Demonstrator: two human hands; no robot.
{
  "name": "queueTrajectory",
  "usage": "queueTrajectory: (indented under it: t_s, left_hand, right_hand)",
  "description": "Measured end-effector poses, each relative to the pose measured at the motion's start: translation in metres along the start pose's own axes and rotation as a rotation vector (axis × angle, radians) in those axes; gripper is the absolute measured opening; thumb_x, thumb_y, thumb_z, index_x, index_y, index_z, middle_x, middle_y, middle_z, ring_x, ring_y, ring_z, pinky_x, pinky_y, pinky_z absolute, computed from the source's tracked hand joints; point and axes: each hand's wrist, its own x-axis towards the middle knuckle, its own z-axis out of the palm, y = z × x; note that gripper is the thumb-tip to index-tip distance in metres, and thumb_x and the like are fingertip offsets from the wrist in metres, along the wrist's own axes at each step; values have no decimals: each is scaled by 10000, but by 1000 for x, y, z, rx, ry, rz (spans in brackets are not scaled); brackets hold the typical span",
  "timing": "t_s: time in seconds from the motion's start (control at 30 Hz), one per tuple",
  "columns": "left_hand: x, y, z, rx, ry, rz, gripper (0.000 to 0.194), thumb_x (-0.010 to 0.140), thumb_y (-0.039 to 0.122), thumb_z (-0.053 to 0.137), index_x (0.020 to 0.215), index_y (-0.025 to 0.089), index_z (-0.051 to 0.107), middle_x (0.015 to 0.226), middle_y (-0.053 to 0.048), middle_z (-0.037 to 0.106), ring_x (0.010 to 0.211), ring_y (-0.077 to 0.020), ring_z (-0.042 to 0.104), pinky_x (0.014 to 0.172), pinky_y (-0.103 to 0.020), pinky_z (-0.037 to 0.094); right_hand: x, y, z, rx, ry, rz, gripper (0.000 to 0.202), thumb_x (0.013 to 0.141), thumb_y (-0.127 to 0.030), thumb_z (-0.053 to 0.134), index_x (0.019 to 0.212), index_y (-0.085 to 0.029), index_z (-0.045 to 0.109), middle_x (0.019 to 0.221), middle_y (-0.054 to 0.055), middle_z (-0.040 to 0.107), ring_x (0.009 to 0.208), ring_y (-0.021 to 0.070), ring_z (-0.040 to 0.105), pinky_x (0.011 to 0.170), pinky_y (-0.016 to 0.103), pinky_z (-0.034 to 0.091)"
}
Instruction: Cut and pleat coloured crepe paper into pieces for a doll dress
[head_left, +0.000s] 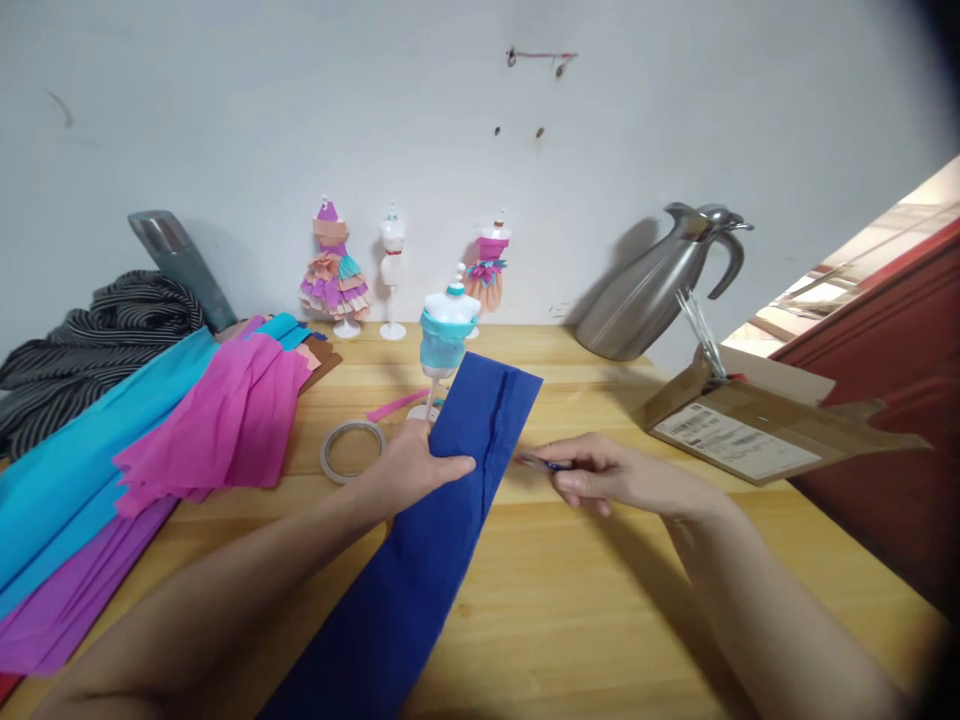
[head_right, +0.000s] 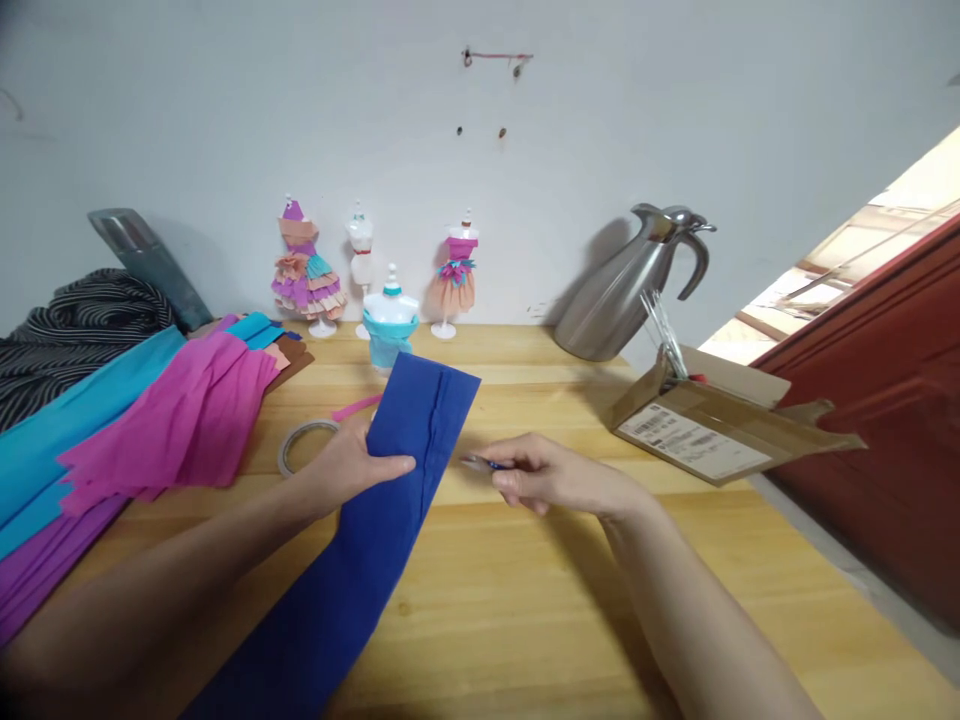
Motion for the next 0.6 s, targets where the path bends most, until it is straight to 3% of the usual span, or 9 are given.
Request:
queueTrajectory:
  t_s: [0.1,0.17,0.37,0.6]
  left_hand:
    - [1,-3,1,49,11,35,362,619,248,709,967,160,660,882,-60,733,844,-246,690,734,-344,548]
    - [1,-5,1,62,-2,31,338,627,260,704,948,165,663,855,-51,729,807,-236,690,703,-332,545]
    - [-1,-6,2,87,-80,-44,294,655,297,691,909,149,676,849,-69,720,782,-244,687,680,-335,540]
    - [1,-8,3,2,-107,-47,267,643,272,701,885,158,689,842,-53,708,800,-237,674,705,-329,530]
  right_hand:
    - [1,-10,11,-35,-20,-1,462,838,-579,545,725,-134,594,579,-26,486,448,57,360,419,213,261]
    - [3,-15,20,-29,-10,5,488,839,-591,530,630,-150,516,571,-23,490,437,50,352,414,211,246]
    - [10,-17,33,-7,88,67,487,798,-604,567,614,-158,499,548,-19,503,404,49,364,395,209,256]
    - [14,-13,38,111,85,74,457,792,-579,598,634,-160,504,535,-27,527,374,46,410,370,189,281]
